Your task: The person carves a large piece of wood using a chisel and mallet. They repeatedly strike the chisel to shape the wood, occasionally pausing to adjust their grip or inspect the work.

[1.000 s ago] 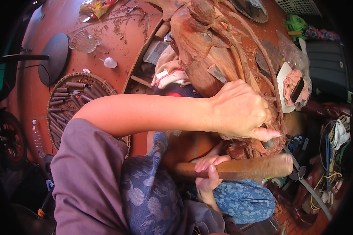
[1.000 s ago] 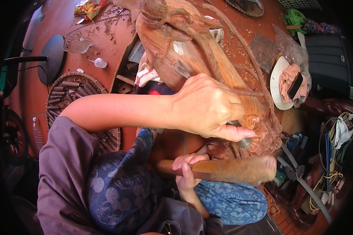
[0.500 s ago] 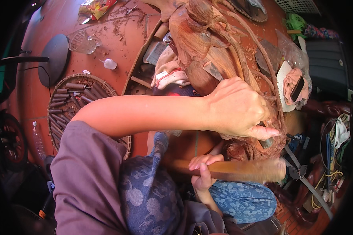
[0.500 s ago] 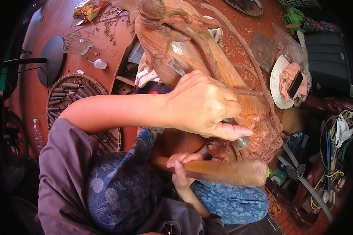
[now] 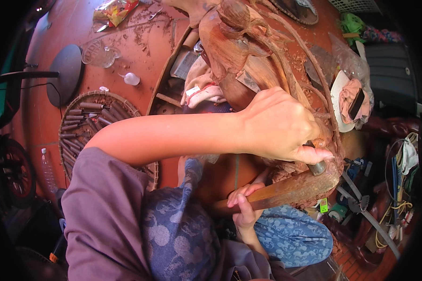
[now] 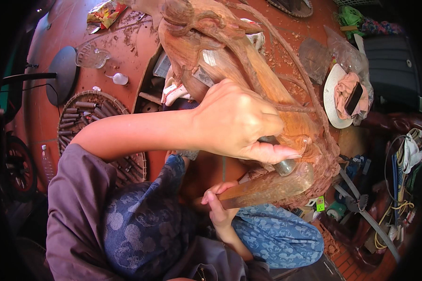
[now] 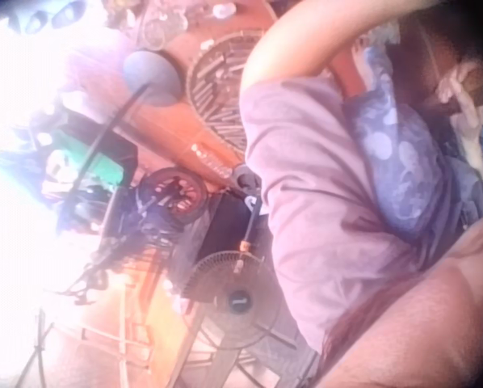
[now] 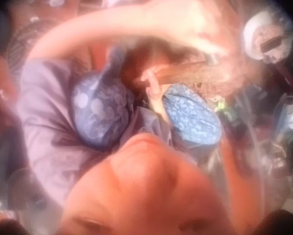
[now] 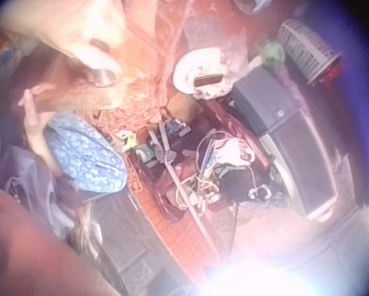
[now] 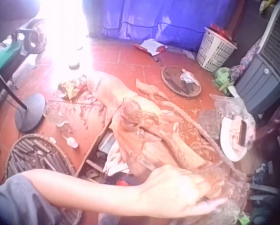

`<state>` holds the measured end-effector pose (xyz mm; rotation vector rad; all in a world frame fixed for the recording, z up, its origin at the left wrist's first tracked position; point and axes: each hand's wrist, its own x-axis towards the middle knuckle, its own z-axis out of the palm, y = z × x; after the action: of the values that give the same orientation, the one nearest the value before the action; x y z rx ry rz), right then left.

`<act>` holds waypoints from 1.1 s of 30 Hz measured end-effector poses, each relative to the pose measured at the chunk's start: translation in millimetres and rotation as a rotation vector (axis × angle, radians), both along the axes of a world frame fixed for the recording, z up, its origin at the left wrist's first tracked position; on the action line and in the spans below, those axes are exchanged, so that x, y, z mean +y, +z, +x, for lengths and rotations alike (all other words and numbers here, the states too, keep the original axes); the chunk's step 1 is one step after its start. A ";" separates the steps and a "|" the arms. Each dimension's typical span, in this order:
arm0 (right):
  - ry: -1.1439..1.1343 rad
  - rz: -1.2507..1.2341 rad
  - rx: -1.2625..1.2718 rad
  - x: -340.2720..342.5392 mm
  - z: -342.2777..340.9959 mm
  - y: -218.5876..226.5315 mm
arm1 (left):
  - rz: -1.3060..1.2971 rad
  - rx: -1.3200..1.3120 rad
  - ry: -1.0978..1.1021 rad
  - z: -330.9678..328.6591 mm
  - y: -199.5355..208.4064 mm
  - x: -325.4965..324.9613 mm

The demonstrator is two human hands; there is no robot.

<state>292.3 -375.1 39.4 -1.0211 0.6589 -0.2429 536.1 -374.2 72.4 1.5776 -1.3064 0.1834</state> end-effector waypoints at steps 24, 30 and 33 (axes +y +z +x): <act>0.099 -0.066 -0.060 0.3 3.0 2.0 | 0.031 -0.024 -0.038 -9.7 11.6 18.6; -0.011 -0.003 -0.208 -11.3 9.3 5.5 | 0.013 -0.036 -0.070 -18.7 8.3 2.3; -0.030 0.007 -0.248 -12.2 9.3 5.5 | 0.015 -0.027 -0.053 -10.7 2.7 -9.2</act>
<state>301.6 -387.3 44.9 -0.9556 0.4498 -0.3867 525.4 -383.4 75.1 1.5560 -1.3724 0.1624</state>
